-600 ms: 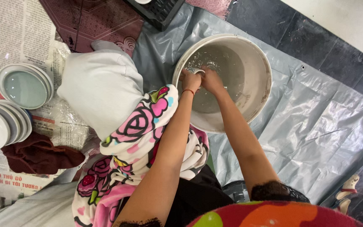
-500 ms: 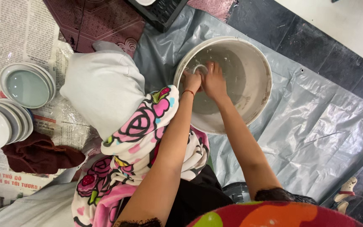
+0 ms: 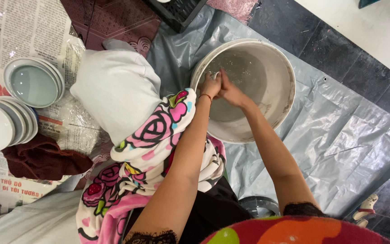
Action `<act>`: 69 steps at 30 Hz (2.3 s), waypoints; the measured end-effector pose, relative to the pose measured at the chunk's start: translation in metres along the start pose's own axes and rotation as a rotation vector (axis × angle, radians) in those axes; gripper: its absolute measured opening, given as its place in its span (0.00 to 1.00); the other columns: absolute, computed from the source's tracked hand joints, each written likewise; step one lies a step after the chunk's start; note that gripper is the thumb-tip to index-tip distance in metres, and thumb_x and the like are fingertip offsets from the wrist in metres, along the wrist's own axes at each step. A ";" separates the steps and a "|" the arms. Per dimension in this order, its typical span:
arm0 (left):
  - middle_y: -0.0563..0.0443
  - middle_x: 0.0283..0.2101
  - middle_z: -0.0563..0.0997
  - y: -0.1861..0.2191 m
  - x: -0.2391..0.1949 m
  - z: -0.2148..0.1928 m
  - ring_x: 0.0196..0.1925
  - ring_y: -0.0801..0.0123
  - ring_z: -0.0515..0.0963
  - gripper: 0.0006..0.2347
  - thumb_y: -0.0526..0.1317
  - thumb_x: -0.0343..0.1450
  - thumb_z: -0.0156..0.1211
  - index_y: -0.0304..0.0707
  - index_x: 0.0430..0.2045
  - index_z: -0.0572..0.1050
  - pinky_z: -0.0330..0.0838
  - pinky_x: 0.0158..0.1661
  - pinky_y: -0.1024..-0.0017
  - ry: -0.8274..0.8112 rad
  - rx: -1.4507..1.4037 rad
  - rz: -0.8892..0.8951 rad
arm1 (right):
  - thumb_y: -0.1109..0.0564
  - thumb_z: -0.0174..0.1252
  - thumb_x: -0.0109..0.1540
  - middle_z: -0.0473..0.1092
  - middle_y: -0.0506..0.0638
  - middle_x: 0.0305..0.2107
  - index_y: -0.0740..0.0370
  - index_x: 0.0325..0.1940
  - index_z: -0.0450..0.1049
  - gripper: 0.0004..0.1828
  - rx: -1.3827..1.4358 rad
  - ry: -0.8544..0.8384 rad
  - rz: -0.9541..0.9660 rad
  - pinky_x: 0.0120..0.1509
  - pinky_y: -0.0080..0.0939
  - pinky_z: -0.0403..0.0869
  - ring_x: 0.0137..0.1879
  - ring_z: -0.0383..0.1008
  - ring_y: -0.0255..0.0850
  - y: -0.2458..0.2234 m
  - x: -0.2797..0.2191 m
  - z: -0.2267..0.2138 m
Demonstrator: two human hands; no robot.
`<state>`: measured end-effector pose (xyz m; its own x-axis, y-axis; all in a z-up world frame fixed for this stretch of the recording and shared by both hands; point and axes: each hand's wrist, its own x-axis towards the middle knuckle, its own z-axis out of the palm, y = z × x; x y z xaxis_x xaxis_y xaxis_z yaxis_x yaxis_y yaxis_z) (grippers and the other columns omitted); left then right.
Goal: The person washes ceramic cups and bowls in a bucket of water, then wipes them dry with a cloth. The person handles each item one at a time, rinsing and drying them before placing them on a nearby surface.
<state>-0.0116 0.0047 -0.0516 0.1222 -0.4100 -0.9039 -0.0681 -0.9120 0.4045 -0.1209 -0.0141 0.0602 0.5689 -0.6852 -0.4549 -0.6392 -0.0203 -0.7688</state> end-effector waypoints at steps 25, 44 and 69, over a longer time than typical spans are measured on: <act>0.23 0.69 0.50 0.026 -0.045 -0.013 0.59 0.32 0.73 0.29 0.43 0.72 0.53 0.54 0.70 0.50 0.80 0.47 0.52 -0.030 0.037 -0.162 | 0.52 0.67 0.56 0.75 0.62 0.56 0.47 0.82 0.43 0.56 0.079 -0.142 0.206 0.64 0.49 0.72 0.60 0.76 0.54 -0.050 -0.025 -0.021; 0.30 0.64 0.66 -0.012 -0.019 0.000 0.61 0.44 0.75 0.25 0.39 0.71 0.60 0.30 0.62 0.62 0.74 0.55 0.57 0.334 0.799 0.290 | 0.57 0.54 0.67 0.77 0.62 0.37 0.57 0.62 0.68 0.18 -0.633 0.065 0.136 0.46 0.58 0.77 0.45 0.80 0.57 0.066 0.027 0.043; 0.38 0.44 0.84 -0.025 0.004 0.006 0.45 0.53 0.85 0.10 0.32 0.74 0.51 0.31 0.43 0.80 0.80 0.42 0.61 0.255 0.859 0.266 | 0.49 0.57 0.66 0.77 0.66 0.35 0.60 0.54 0.78 0.17 -0.245 0.140 0.418 0.46 0.53 0.78 0.39 0.82 0.59 0.051 0.027 0.042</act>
<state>-0.0151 0.0255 -0.0659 0.2043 -0.6872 -0.6972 -0.8211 -0.5081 0.2602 -0.1165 -0.0029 -0.0100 0.1741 -0.7621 -0.6236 -0.9096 0.1181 -0.3983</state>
